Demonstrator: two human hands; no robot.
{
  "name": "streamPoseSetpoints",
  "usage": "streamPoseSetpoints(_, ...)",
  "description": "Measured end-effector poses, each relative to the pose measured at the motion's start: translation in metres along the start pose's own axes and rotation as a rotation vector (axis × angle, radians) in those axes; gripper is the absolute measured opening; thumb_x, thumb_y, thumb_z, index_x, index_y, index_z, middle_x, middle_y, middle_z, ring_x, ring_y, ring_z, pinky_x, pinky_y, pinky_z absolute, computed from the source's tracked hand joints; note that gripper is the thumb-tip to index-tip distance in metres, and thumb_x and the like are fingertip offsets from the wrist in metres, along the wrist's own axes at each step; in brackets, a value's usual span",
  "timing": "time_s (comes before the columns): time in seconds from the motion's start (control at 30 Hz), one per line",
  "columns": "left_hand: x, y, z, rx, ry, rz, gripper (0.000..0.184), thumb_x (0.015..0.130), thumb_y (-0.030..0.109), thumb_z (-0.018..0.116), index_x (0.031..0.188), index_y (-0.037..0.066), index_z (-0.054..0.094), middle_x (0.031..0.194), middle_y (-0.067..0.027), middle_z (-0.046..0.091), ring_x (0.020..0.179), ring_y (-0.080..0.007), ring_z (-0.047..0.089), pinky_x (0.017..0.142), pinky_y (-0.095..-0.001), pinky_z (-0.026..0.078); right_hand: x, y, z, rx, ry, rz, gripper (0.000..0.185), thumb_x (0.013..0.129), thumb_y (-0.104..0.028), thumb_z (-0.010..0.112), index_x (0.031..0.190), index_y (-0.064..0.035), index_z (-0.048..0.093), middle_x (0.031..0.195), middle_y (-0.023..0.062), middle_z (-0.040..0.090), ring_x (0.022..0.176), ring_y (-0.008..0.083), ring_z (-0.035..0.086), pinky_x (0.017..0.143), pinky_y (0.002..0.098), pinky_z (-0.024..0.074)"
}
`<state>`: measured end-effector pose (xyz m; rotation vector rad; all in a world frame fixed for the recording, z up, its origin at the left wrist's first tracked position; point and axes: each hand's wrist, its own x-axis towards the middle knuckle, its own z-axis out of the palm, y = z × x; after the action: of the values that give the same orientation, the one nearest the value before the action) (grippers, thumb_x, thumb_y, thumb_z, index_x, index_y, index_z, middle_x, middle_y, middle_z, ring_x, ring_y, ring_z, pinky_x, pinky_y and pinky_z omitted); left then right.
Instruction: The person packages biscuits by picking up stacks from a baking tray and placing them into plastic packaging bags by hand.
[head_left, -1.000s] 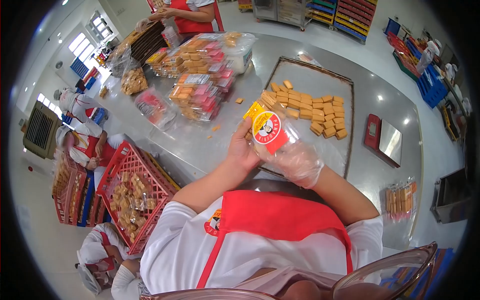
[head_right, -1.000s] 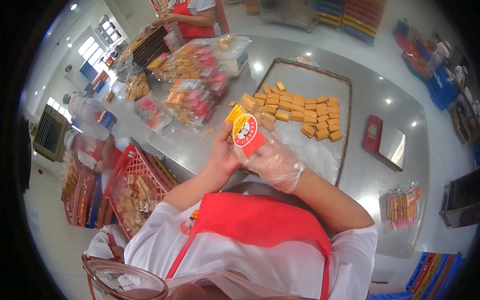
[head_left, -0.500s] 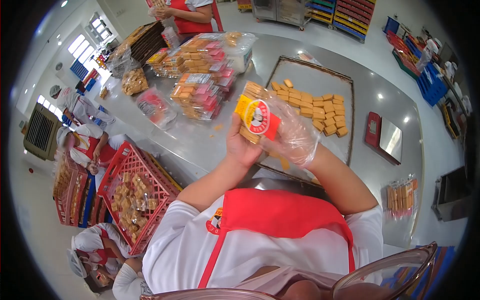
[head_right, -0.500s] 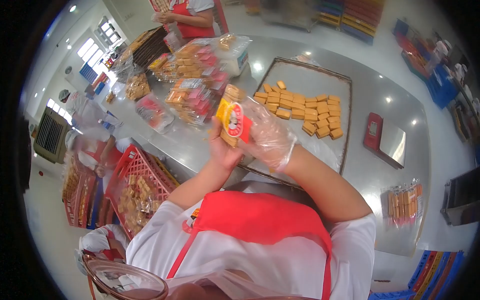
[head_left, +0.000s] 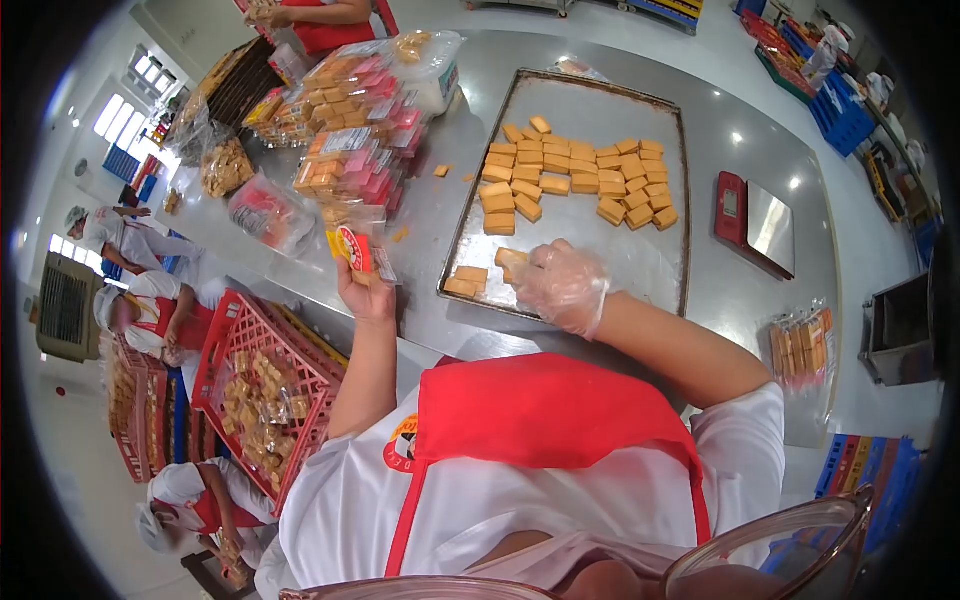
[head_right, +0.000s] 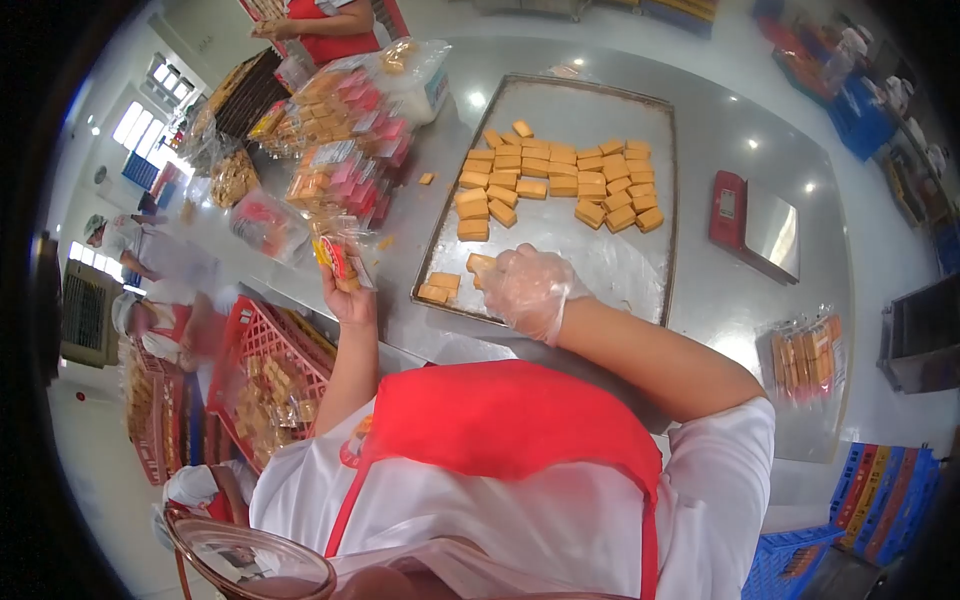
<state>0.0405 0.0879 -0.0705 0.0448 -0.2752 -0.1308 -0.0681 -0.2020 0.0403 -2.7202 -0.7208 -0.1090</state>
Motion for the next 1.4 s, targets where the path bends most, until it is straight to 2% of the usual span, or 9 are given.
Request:
streamPoseSetpoints(0.07,-0.001,0.003,-0.006,0.009,-0.044,-0.008,0.038,0.086,0.018,0.044,0.12,0.003,0.041,0.116,-0.0143,0.049,0.107,-0.0264,0.047,0.093,-0.0396,0.038,-0.003,-0.001,0.009,-0.027,0.116,-0.049,0.019,0.073,-0.018,0.056,0.09,-0.0098,0.054,0.075,0.0093,0.053,0.068,0.0286,0.052,0.063,0.0365,0.0445)
streamPoseSetpoints(0.27,0.004,0.003,-0.011,0.036,0.06,0.026,0.038,0.086,0.02,0.044,0.12,0.004,0.041,0.117,-0.013,0.049,0.107,-0.027,0.047,0.093,-0.0407,0.037,0.004,0.006,0.005,0.015,-0.116,0.023,0.021,0.074,-0.015,0.052,0.093,-0.0078,0.052,0.084,0.0125,0.055,0.075,0.0286,0.055,0.064,0.0391,0.0464)
streamPoseSetpoints(0.47,0.004,0.003,-0.01,0.019,0.077,0.01,0.042,0.084,0.021,0.046,0.122,0.005,0.039,0.123,-0.0104,0.045,0.11,-0.0248,0.046,0.09,-0.046,0.037,0.018,0.005,0.007,0.002,0.095,-0.015,0.021,0.075,-0.018,0.051,0.093,-0.008,0.052,0.08,0.0121,0.054,0.074,0.0274,0.055,0.061,0.0395,0.0457)
streamPoseSetpoints(0.67,0.002,0.0,-0.006,0.085,0.09,0.007,0.045,0.083,0.02,0.047,0.124,0.005,0.037,0.125,-0.01,0.043,0.111,-0.0254,0.045,0.091,-0.0465,0.037,0.018,0.003,0.018,0.074,0.135,-0.098,0.029,0.071,-0.015,0.06,0.099,-0.013,0.054,0.075,0.0096,0.053,0.069,0.0277,0.053,0.058,0.0375,0.0436)
streamPoseSetpoints(0.9,0.003,-0.001,-0.006,0.04,0.142,0.001,0.042,0.082,0.021,0.049,0.12,0.004,0.041,0.117,-0.0124,0.05,0.106,-0.0271,0.048,0.09,-0.0481,0.037,0.004,0.013,0.004,0.189,-0.245,-0.099,0.011,0.077,-0.013,0.047,0.084,-0.0079,0.054,0.083,0.0119,0.056,0.077,0.0305,0.056,0.065,0.039,0.0459)
streamPoseSetpoints(1.07,0.003,-0.004,-0.004,0.099,0.076,-0.01,0.04,0.083,0.016,0.047,0.12,0.003,0.04,0.121,-0.0119,0.046,0.11,-0.0259,0.046,0.093,-0.0429,0.035,0.026,0.018,-0.007,0.192,-0.083,-0.07,0.01,0.077,-0.014,0.047,0.081,-0.007,0.052,0.079,0.0116,0.055,0.074,0.0296,0.056,0.064,0.0375,0.0461)
streamPoseSetpoints(1.1,0.002,-0.002,-0.006,0.085,0.057,-0.023,0.04,0.083,0.017,0.047,0.12,0.003,0.041,0.121,-0.0119,0.046,0.11,-0.0259,0.046,0.094,-0.0427,0.035,0.034,0.03,0.011,0.183,0.124,-0.301,0.012,0.077,-0.017,0.047,0.082,-0.0065,0.051,0.08,0.012,0.054,0.072,0.0298,0.056,0.061,0.0372,0.0466)
streamPoseSetpoints(1.23,0.002,-0.002,-0.005,0.047,0.036,-0.046,0.04,0.083,0.018,0.047,0.12,0.003,0.041,0.12,-0.0121,0.047,0.109,-0.0258,0.046,0.093,-0.0421,0.035,0.049,0.021,0.029,0.117,-0.208,-0.166,0.009,0.075,-0.013,0.053,0.079,-0.0085,0.046,0.084,0.0072,0.051,0.077,0.0273,0.053,0.06,0.0363,0.0451)
streamPoseSetpoints(1.4,0.001,-0.004,-0.001,0.116,0.208,0.047,0.04,0.083,0.022,0.049,0.118,0.004,0.042,0.114,-0.0119,0.052,0.104,-0.0272,0.05,0.089,-0.0462,0.038,0.028,0.025,0.022,0.283,-0.205,-0.187,0.012,0.073,-0.013,0.054,0.081,-0.0072,0.048,0.085,0.0092,0.051,0.08,0.0291,0.053,0.065,0.0364,0.0439)
